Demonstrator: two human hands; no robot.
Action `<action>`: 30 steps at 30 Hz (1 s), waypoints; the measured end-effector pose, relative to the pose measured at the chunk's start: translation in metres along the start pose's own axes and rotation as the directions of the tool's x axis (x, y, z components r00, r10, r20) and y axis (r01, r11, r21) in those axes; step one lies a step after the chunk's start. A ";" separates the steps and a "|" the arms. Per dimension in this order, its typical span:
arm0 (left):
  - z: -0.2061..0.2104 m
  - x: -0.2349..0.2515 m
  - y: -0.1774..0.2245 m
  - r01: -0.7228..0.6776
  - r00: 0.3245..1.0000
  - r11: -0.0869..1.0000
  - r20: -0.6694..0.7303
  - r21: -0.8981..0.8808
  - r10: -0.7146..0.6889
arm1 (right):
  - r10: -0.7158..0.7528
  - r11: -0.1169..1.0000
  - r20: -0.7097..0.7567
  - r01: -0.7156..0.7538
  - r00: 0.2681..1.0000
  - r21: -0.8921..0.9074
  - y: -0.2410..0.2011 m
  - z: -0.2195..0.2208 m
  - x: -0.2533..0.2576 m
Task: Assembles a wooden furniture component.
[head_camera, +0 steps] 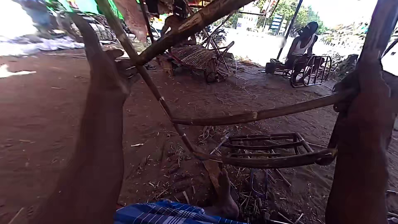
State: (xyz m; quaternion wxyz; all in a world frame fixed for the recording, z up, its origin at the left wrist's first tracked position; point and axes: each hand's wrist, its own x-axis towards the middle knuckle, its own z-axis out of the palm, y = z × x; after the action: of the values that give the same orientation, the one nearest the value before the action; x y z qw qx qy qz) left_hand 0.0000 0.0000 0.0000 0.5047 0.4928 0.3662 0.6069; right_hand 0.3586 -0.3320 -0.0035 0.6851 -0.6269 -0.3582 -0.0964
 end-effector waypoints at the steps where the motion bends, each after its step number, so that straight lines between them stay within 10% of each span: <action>1: 0.006 0.007 -0.002 -0.058 0.997 0.990 0.035 -0.125 0.063 | -0.043 0.994 -0.033 0.046 0.999 0.095 0.001 -0.005 -0.006; 8: 0.004 0.010 -0.013 -0.554 0.799 0.726 -0.018 -0.408 0.601 | -0.164 0.921 -0.097 0.187 0.982 0.341 0.065 -0.017 0.017; 11: 0.011 -0.051 -0.019 -0.457 0.863 0.805 0.030 -0.379 0.504 | -0.094 0.881 -0.050 0.107 0.994 0.461 0.052 -0.014 0.006; 15: 0.011 -0.122 -0.165 -0.206 0.977 0.857 -0.059 -0.472 0.203 | 0.114 0.769 -0.342 0.135 0.933 0.625 0.158 0.023 -0.081; 18: -0.019 -0.142 -0.242 -0.159 0.977 0.889 0.063 -0.431 0.205 | 0.252 0.745 -0.037 -0.169 0.967 0.646 0.224 0.002 -0.140; 24: -0.040 -0.157 -0.246 -0.090 0.970 0.870 0.155 -0.484 0.187 | -0.025 0.645 0.132 -0.085 0.991 0.759 0.298 -0.021 -0.149; 30: -0.044 -0.143 -0.249 -0.058 0.985 0.887 0.117 -0.459 0.125 | 0.294 0.682 0.097 -0.280 0.951 0.675 0.245 -0.013 -0.142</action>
State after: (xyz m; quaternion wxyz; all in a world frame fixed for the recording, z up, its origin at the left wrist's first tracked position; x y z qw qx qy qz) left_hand 0.0204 -0.0817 -0.2786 0.6014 0.4203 0.1538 0.6618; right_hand 0.4027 -0.3411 -0.2831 0.8766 -0.3790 -0.2590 0.1441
